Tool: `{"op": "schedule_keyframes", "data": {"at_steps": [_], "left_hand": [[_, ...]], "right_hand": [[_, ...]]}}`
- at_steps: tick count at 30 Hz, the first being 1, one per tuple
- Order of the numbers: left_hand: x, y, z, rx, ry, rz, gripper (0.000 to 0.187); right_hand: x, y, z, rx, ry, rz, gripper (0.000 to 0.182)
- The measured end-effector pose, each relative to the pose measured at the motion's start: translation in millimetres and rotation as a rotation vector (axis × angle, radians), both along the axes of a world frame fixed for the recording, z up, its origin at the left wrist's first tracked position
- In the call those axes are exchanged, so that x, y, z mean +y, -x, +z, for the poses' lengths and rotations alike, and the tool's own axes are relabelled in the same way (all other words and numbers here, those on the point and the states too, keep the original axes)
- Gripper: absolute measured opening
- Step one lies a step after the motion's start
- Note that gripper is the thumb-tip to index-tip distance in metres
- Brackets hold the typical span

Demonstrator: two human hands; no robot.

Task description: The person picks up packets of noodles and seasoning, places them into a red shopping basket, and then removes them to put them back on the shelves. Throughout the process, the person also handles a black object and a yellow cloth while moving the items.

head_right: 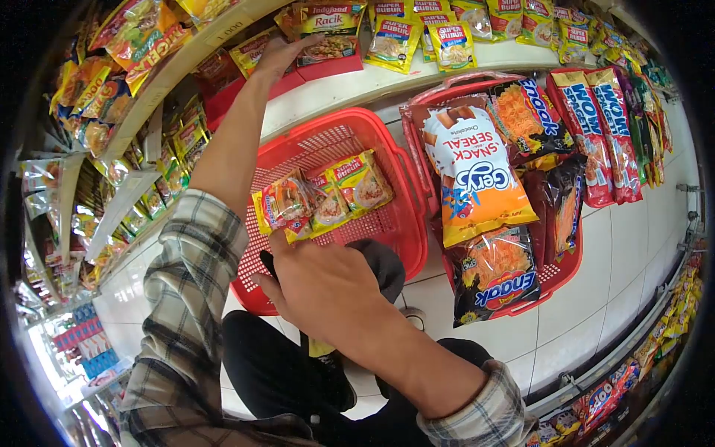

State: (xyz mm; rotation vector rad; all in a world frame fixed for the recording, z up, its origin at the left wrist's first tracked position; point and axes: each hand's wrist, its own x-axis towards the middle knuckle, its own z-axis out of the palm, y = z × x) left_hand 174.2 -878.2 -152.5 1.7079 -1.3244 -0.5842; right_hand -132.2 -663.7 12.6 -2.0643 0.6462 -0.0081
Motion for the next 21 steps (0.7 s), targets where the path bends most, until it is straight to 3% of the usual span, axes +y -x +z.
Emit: {"op": "schedule_keyframes", "data": {"at_steps": [1,4,5,8,13,15,17,19,21], "left_hand": [[1,-4,6,0.003,-0.210,0.015,0.042],[11,10,27,0.082,-0.285,0.101,0.037],[16,20,30,-0.049,-0.161,0.087,0.034],[-2,9,18,-0.184,-0.325,0.130,0.030],[-26,-1,40,-0.588,-0.625,-0.170,0.027],[-20,0,28,-0.697,-0.297,0.034,0.039],[-19,-1,20,-0.675,-0.140,0.216,0.051],[-1,13,34,-0.534,-0.170,0.384,0.060],[13,33,41,-0.339,-0.213,0.478,0.055]], "right_hand": [[-1,0,-2,0.023,-0.019,0.025,0.043],[-1,-2,-12,0.041,-0.039,0.065,0.046],[-1,-2,-14,0.037,-0.036,0.071,0.046],[-1,-2,-15,0.028,-0.023,0.080,0.046],[-2,-2,-16,0.051,-0.032,0.090,0.046],[-2,-1,-19,0.053,-0.022,0.089,0.046],[-2,-1,-19,0.062,-0.010,0.079,0.045],[-1,-1,-19,0.084,-0.011,0.080,0.044],[0,-1,-19,0.111,-0.020,0.122,0.043]]}}
